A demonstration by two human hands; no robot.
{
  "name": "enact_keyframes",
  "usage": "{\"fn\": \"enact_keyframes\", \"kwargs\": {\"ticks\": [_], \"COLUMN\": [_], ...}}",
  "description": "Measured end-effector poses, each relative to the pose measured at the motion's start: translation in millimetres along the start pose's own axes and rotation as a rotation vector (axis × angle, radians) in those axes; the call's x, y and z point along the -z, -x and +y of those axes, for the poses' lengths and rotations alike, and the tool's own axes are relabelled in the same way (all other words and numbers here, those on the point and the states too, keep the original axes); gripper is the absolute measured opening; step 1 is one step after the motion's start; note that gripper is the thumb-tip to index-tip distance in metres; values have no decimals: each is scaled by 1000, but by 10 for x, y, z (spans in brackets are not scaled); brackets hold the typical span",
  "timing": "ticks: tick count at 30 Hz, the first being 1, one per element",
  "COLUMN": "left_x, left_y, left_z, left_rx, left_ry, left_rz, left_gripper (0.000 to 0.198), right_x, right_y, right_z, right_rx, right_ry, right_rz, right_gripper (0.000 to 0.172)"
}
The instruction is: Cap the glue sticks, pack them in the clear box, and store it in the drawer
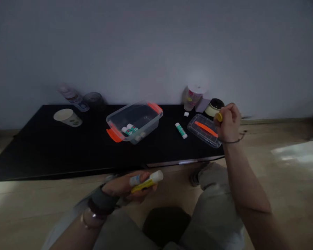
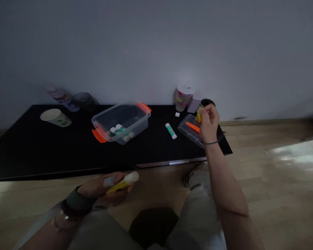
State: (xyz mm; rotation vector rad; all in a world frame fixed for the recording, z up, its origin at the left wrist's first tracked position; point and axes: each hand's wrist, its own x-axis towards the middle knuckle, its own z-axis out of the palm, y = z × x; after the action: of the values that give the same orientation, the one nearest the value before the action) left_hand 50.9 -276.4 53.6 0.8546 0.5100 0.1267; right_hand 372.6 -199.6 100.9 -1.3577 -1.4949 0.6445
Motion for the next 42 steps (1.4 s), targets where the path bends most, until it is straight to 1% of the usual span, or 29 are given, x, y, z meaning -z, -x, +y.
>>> {"fn": "enact_keyframes", "kwargs": {"ticks": [1, 2, 3, 4, 5, 7, 9, 11, 13, 14, 15, 17, 19, 20, 21, 23, 25, 27, 28, 29, 31, 33, 34, 36, 38, 40, 42], "left_x": [11, 20, 28, 39, 55, 98, 147, 189, 222, 237, 252, 279, 294, 293, 286, 262, 236, 224, 225, 231, 254, 287, 306, 345, 379, 402, 412], "left_y": [-50, -120, -200, -279, -349, -441, -472, -477, -489, -504, -524, -573, -615, -626, -628, -613, -591, -581, -583, -587, -596, -598, -594, -581, -559, -528, -490], "left_z": [-19, -32, -39, -42, -42, -37, -21, 2, 19, 20, 14, -17, -58, -73, -82, -75, -43, -12, -5, -4, -23, -59, -79, -115, -139, -152, -156], "left_rx": [-30, -75, -128, -174, -214, -256, -270, -247, -205, -189, -185, -216, -266, -283, -292, -299, -308, -308, -286, -251, -165, -110, -104, -115, -133, -150, -166], "left_ry": [-7, -15, -21, -27, -36, -69, -87, -66, -39, -39, -48, -74, -98, -115, -137, -194, -253, -285, -288, -284, -271, -280, -293, -324, -350, -367, -363], "left_rz": [44, 115, 210, 311, 407, 561, 644, 681, 716, 732, 746, 746, 706, 670, 626, 549, 498, 501, 526, 564, 652, 688, 688, 679, 669, 664, 658], "left_gripper": [58, 56, 54, 53, 51, 46, 40, 38, 42, 46, 51, 61, 70, 72, 74, 74, 73, 74, 76, 79, 88, 93, 93, 90, 85, 81, 77], "right_x": [-4, -72, -193, -350, -519, -815, -981, -1016, -994, -986, -989, -1037, -1127, -1176, -1221, -1287, -1316, -1316, -1312, -1307, -1308, -1333, -1353, -1394, -1408, -1375, -1316], "right_y": [-63, -90, -85, -57, -16, 61, 96, 94, 93, 106, 131, 217, 323, 372, 412, 452, 436, 373, 330, 284, 192, 119, 92, 48, 3, -61, -156], "right_z": [73, 154, 238, 322, 401, 531, 616, 649, 624, 591, 548, 448, 364, 336, 319, 315, 336, 365, 382, 401, 450, 512, 541, 575, 539, 406, 182], "right_rx": [17, 22, 10, -13, -49, -65, -37, -6, -4, -18, -42, -107, -164, -187, -206, -242, -285, -318, -319, -304, -253, -226, -231, -246, -232, -188, -95], "right_ry": [78, 201, 356, 509, 650, 829, 924, 962, 924, 866, 780, 548, 313, 222, 152, 60, 4, 31, 105, 225, 548, 838, 934, 1030, 1065, 1056, 985], "right_rz": [39, 22, -51, -153, -296, -463, -525, -491, -416, -405, -430, -584, -743, -785, -798, -780, -797, -829, -819, -781, -650, -544, -522, -507, -466, -376, -265], "right_gripper": [43, 39, 33, 28, 24, 21, 23, 29, 33, 34, 34, 38, 42, 42, 39, 34, 32, 32, 32, 32, 33, 35, 35, 35, 34, 32, 30]}}
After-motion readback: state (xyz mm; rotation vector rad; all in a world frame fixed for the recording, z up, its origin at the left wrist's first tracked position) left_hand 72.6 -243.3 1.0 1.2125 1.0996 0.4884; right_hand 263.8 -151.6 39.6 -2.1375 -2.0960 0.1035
